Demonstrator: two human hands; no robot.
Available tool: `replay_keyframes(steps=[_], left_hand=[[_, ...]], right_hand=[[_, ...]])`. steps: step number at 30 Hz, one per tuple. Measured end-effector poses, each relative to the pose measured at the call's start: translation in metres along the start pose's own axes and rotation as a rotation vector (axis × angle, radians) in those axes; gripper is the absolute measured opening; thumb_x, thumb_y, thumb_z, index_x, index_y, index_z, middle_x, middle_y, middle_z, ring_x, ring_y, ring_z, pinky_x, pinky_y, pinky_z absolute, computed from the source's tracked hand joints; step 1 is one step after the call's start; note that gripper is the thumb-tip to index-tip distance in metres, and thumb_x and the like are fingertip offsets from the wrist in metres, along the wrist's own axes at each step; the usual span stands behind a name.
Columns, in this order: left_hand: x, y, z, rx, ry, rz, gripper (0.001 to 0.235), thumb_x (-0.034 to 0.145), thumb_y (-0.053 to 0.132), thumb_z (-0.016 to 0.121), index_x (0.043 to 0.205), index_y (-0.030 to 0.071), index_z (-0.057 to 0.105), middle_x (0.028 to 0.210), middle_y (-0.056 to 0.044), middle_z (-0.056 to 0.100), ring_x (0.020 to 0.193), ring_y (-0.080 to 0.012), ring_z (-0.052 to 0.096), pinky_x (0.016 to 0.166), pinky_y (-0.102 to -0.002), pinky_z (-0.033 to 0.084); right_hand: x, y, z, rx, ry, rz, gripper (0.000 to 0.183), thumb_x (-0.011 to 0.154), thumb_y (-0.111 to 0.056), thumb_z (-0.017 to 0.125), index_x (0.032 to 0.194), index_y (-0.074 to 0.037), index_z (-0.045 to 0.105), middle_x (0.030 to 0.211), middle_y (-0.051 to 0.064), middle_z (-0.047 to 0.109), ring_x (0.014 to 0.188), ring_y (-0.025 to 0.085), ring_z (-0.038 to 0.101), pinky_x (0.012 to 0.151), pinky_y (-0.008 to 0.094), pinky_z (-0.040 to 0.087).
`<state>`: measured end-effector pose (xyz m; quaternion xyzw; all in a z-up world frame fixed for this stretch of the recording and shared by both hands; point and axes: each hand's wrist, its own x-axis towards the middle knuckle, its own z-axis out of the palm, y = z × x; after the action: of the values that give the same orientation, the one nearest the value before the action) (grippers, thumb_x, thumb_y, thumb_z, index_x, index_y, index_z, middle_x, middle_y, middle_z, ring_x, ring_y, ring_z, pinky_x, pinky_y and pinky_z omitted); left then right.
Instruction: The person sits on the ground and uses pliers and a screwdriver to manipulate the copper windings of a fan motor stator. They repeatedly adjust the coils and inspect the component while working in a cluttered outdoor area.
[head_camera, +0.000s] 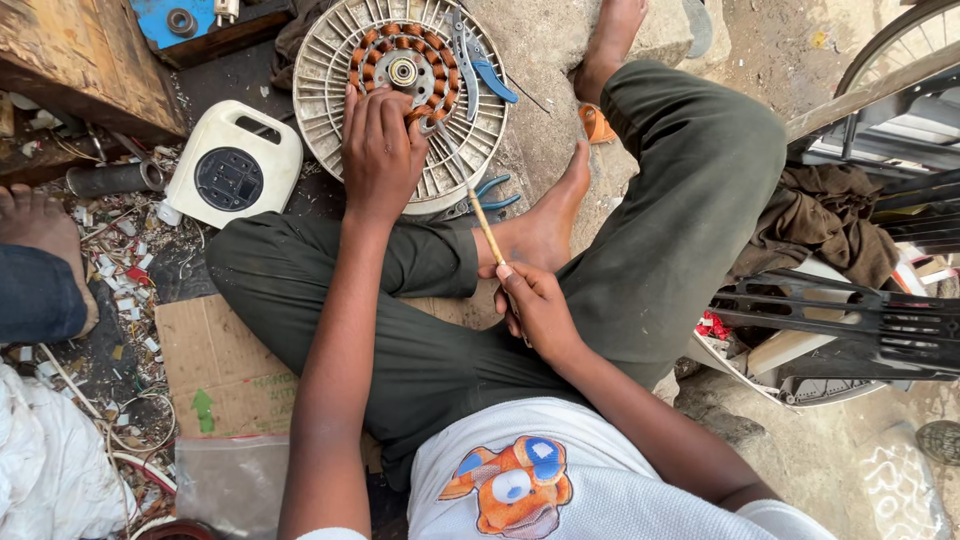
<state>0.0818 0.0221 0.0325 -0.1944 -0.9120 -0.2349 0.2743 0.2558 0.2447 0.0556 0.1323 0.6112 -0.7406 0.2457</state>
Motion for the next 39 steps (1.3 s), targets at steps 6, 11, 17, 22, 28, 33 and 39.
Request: replay_keyframes(steps=[6,11,17,22,28,33,39], left_hand=[[-0.002,-0.004,0.010,0.019,0.030,0.010,0.020,0.101,0.007,0.065,0.117,0.004,0.053,0.116,-0.014,0.060,0.124,-0.0343,0.061,0.125,-0.058,0.034],[-0.009,-0.017,0.014,0.012,0.004,0.011,0.020,0.103,0.004,0.063,0.119,0.004,0.052,0.118,-0.014,0.060,0.127,-0.0330,0.061,0.126,-0.059,0.032],[-0.014,-0.024,0.012,-0.035,0.005,-0.007,0.018,0.099,-0.002,0.060,0.111,0.006,0.049,0.117,-0.013,0.060,0.132,-0.0328,0.061,0.129,-0.059,0.032],[-0.014,-0.022,0.002,-0.083,-0.008,-0.054,0.023,0.093,0.002,0.067,0.106,0.006,0.048,0.118,-0.013,0.056,0.136,-0.0340,0.054,0.129,-0.057,0.033],[-0.009,-0.022,0.006,-0.014,-0.034,-0.140,0.048,0.098,0.016,0.069,0.139,0.003,0.047,0.157,-0.022,0.036,0.152,-0.0378,0.030,0.128,-0.055,0.030],[-0.015,-0.030,0.013,0.034,-0.134,-0.114,0.065,0.116,0.031,0.054,0.168,0.008,0.023,0.175,-0.014,0.022,0.164,-0.0333,0.015,0.137,-0.051,0.024],[-0.013,-0.029,0.015,0.021,-0.152,-0.110,0.064,0.118,0.031,0.054,0.168,0.007,0.023,0.175,-0.013,0.026,0.163,-0.0349,0.014,0.136,-0.050,0.024]], right_hand=[[-0.003,-0.004,0.001,-0.007,-0.005,0.047,0.039,0.108,-0.030,0.049,0.116,0.001,0.071,0.064,0.002,0.058,0.040,0.007,0.046,0.039,0.022,0.036],[-0.009,-0.002,0.005,0.024,-0.014,0.073,0.040,0.107,-0.030,0.048,0.118,0.000,0.071,0.065,0.001,0.059,0.041,0.006,0.045,0.039,0.022,0.036],[-0.008,0.003,0.002,0.052,-0.035,0.075,0.040,0.108,-0.030,0.047,0.119,0.001,0.070,0.066,0.001,0.059,0.041,0.006,0.045,0.039,0.021,0.036],[-0.006,0.006,0.002,0.073,-0.038,0.069,0.040,0.108,-0.029,0.048,0.119,0.002,0.070,0.065,0.001,0.057,0.041,0.006,0.044,0.040,0.022,0.036],[-0.002,0.006,0.003,0.139,-0.059,0.121,0.039,0.108,-0.028,0.048,0.117,0.002,0.071,0.065,0.001,0.058,0.040,0.007,0.044,0.039,0.021,0.036],[0.004,-0.002,0.011,0.241,-0.060,0.111,0.035,0.109,-0.027,0.048,0.112,0.001,0.067,0.069,0.001,0.058,0.042,0.007,0.045,0.040,0.022,0.037],[-0.005,-0.049,0.047,0.509,-0.149,0.298,0.029,0.107,-0.032,0.046,0.098,-0.007,0.055,0.063,-0.001,0.049,0.040,0.010,0.043,0.039,0.026,0.040]])
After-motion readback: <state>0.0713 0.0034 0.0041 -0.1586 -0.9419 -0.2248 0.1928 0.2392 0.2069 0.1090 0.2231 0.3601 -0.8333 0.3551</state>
